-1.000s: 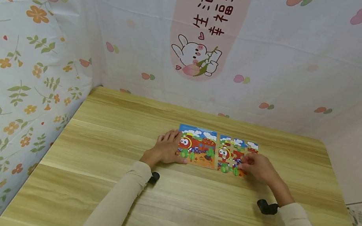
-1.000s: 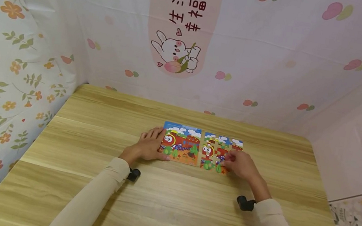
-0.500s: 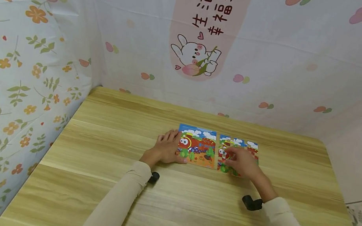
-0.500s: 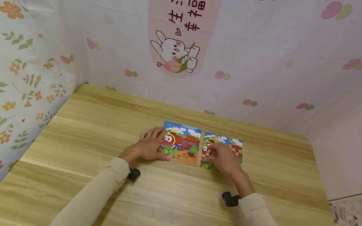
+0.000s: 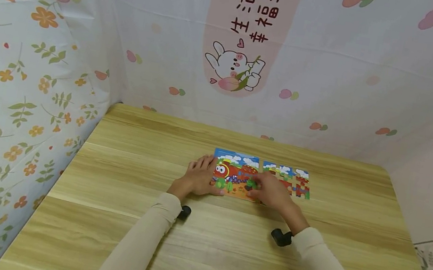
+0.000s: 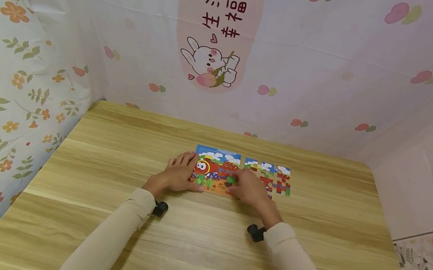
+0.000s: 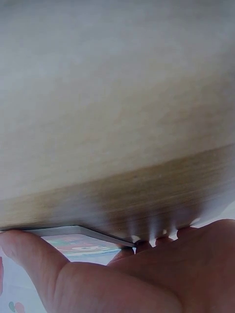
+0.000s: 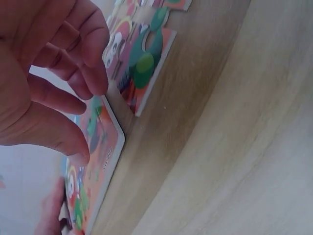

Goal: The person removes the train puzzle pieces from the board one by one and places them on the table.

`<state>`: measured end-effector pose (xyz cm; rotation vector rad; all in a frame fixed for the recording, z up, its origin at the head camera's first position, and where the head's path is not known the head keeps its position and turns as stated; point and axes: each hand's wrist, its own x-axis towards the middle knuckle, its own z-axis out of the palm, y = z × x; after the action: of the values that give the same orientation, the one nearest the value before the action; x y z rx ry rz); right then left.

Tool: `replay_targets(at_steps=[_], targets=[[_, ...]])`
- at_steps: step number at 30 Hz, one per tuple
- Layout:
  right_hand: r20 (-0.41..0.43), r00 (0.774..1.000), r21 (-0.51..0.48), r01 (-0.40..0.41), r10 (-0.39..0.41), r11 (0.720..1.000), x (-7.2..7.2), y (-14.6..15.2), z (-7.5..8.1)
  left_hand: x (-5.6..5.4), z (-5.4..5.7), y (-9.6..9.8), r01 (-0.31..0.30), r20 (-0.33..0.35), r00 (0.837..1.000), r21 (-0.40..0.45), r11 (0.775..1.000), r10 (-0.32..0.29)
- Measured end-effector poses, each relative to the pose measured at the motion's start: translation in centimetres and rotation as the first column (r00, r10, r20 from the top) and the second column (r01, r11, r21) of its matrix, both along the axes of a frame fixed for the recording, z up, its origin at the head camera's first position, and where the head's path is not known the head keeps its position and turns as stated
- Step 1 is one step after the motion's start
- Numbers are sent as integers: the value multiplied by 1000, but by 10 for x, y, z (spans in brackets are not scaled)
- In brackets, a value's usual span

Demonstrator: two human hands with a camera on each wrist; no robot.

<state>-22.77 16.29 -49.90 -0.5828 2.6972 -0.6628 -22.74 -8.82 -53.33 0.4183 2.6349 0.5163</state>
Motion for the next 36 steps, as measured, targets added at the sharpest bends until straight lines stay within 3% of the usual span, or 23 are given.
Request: replay_targets(at_steps=[6, 16, 23, 31, 36], targets=[[2, 999, 98, 40, -40, 994, 1, -7, 0, 1, 2, 1, -3, -2, 1000, 9, 1000, 3], [39, 999, 136, 24, -30, 990, -5, -11, -1, 0, 0, 0, -11, 5, 1000, 3, 1000, 11], [88, 996, 84, 25, -32, 996, -8, -10, -1, 1, 1, 1, -8, -3, 1000, 3, 1000, 8], [73, 997, 25, 38, -40, 999, -4, -9, 2, 6, 11, 1, 0, -11, 1000, 2, 1000, 0], [88, 995, -44, 46, -43, 998, -3, -6, 2, 6, 10, 1, 0, -7, 1000, 4, 1000, 0]])
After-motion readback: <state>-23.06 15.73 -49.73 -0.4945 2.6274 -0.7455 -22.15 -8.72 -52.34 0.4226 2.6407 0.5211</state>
